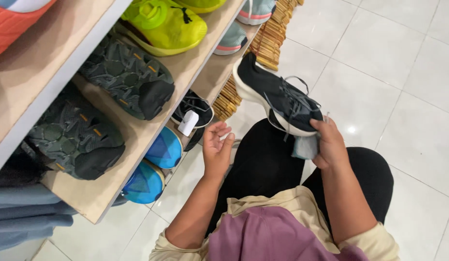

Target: Cleaning and wiping down various pairs of sneakers on a retail shelf.

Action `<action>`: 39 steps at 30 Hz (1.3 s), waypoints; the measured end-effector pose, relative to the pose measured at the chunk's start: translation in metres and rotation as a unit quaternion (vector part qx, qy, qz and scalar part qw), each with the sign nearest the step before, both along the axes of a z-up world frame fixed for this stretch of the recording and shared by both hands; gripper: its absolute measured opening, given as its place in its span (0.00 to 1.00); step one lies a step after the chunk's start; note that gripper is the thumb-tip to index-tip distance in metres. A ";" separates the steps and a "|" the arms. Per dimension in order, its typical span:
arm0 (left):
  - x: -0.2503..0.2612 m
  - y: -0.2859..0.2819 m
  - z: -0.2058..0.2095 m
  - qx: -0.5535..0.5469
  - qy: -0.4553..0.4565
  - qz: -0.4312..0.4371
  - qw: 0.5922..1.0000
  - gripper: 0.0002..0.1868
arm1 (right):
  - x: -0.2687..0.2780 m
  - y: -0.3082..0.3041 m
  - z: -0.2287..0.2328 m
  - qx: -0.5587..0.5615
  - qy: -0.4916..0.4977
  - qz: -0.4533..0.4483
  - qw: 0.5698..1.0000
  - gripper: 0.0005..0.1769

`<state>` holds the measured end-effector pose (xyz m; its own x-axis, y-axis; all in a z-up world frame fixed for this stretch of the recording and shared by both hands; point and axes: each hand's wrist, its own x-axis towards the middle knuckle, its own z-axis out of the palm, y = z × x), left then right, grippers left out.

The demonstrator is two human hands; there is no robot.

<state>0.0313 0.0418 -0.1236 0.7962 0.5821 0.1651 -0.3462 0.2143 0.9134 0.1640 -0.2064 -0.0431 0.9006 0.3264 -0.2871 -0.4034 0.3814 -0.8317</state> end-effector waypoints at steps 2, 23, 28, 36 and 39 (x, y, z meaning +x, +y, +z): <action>-0.001 0.006 -0.008 -0.055 0.028 0.000 0.998 0.22 | 0.006 0.022 -0.004 0.009 -0.009 0.010 1.000 0.16; 0.027 0.053 -0.022 -0.341 0.115 0.041 0.932 0.22 | 0.044 0.219 -0.047 -0.070 -0.016 0.091 0.993 0.26; 0.025 0.053 -0.026 -0.334 0.124 0.066 0.932 0.21 | 0.044 0.223 -0.051 -0.094 -0.050 0.107 0.989 0.27; 0.012 0.019 -0.038 -0.306 0.137 -0.032 0.941 0.16 | 0.086 0.186 -0.045 -0.230 -0.071 0.193 0.951 0.21; -0.001 -0.022 -0.034 -0.238 0.188 -0.039 0.952 0.12 | 0.117 0.179 -0.053 -0.192 -0.083 0.153 0.966 0.17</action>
<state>0.0305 0.0200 -0.1575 0.7908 0.4565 -0.4078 0.0204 0.6462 0.7629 0.2806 -0.0274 -0.0965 0.8228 0.4833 -0.2991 -0.2964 -0.0842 -0.9514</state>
